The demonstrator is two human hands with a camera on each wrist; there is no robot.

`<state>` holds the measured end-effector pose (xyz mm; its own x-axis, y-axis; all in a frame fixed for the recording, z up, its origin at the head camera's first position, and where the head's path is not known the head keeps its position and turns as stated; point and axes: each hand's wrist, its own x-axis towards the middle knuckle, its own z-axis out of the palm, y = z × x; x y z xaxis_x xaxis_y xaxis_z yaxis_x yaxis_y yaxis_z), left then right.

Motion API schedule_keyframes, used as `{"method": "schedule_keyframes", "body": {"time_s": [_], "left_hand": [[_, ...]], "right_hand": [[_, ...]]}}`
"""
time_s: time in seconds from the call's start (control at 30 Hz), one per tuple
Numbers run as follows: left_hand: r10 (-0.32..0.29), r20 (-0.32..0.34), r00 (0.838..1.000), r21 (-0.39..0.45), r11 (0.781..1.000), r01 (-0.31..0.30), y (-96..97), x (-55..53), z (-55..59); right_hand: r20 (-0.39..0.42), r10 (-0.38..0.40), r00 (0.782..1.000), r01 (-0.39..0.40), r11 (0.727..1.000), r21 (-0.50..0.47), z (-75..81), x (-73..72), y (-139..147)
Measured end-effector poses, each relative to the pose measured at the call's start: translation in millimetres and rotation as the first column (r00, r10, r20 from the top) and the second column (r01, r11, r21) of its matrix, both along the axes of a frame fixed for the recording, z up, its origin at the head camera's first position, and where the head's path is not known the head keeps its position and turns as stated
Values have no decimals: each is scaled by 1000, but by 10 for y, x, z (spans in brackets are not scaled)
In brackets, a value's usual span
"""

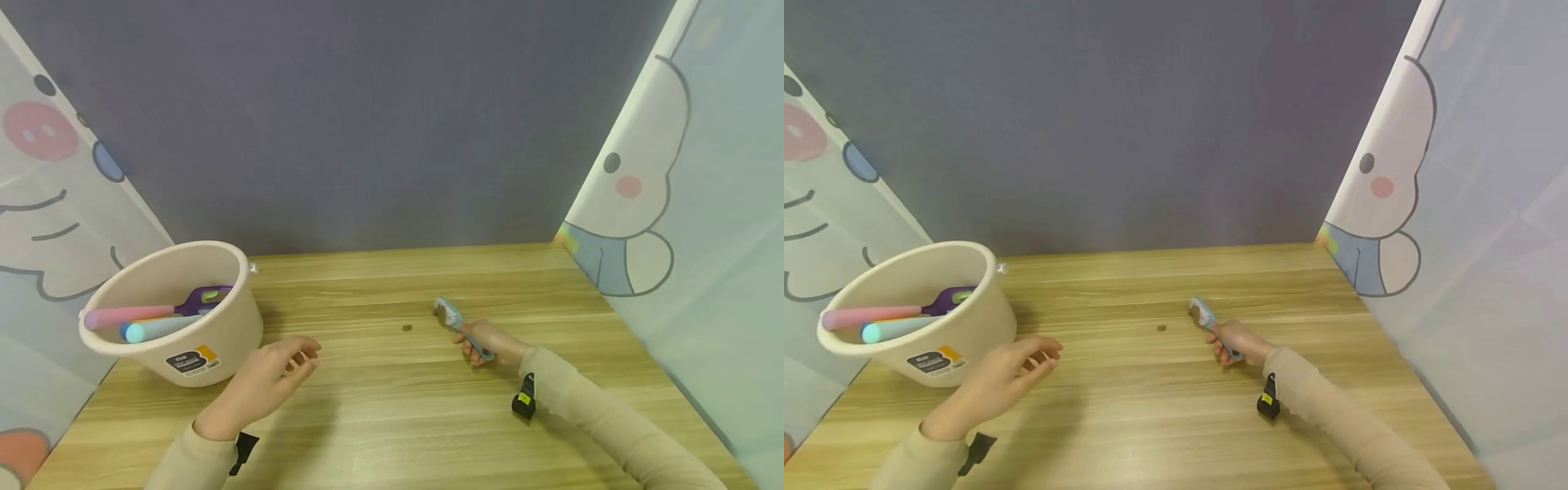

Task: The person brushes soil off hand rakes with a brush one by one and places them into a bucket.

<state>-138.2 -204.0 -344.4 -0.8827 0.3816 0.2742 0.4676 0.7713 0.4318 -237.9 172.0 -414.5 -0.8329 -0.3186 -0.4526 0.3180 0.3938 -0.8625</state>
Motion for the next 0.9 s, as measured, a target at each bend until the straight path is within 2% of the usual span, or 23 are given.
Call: {"method": "schedule_keyframes", "body": {"time_s": [0.17, 0.3, 0.43, 0.6, 0.9], "left_hand": [[-27, 91, 995, 9, 1000, 26, 16, -43, -99], [-44, 135, 990, 13, 999, 42, 21, -68, -180], [-45, 145, 988, 16, 999, 43, 19, -70, -231], [-44, 152, 987, 25, 999, 41, 13, -55, -266], [-40, 149, 988, 29, 999, 37, -6, -16, -335]], "right_hand": [[-17, 9, 1000, -9, 1000, 2, -8, 5, 5], [-79, -5, 997, 12, 997, 78, -14, 11, -26], [-148, -9, 989, 34, 986, 165, -44, -1, -68], [-183, -6, 983, 45, 977, 208, -86, -23, -101], [-289, 74, 954, 24, 947, 321, -116, -25, -116]]}}
